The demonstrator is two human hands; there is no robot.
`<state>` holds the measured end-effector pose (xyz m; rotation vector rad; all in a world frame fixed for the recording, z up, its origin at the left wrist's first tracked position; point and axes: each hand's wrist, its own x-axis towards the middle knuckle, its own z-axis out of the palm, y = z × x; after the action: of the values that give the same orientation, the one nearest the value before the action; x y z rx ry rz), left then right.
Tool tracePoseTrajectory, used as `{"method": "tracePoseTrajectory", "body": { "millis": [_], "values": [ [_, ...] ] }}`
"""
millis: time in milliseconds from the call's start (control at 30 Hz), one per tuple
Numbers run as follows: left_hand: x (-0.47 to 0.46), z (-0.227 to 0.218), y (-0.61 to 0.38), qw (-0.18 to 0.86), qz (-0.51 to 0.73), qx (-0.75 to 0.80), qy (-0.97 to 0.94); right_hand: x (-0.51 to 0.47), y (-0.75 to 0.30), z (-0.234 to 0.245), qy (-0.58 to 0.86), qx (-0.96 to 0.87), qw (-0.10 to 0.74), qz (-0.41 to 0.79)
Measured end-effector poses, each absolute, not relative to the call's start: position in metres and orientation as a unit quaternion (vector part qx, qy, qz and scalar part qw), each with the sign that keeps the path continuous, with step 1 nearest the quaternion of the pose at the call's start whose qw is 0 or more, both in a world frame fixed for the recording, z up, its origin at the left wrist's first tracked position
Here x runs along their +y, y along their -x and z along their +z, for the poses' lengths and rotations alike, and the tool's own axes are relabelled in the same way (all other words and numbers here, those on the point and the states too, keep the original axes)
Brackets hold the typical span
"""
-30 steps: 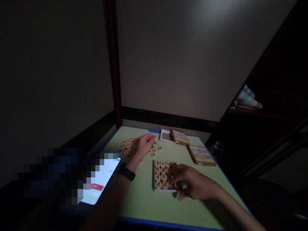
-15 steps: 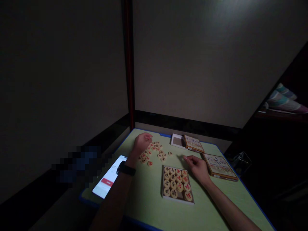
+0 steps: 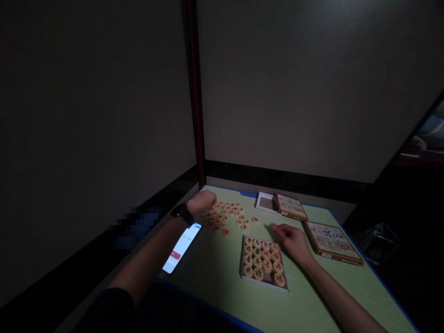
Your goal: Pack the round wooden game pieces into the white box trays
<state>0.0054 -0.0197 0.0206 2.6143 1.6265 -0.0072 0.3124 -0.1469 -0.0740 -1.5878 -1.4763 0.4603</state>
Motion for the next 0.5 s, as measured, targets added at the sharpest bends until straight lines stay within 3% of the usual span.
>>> {"method": "tracePoseTrajectory", "body": {
  "millis": [200,500],
  "values": [
    [-0.006,0.012,0.009,0.036,-0.056,0.559,-0.826,-0.145,-0.314,-0.077,0.638,-0.606,0.441,0.174],
    [-0.006,-0.007,0.007,0.054,-0.031,0.562,-0.825,-0.144,-0.313,-0.078,0.632,-0.613,0.440,0.176]
  ]
}}
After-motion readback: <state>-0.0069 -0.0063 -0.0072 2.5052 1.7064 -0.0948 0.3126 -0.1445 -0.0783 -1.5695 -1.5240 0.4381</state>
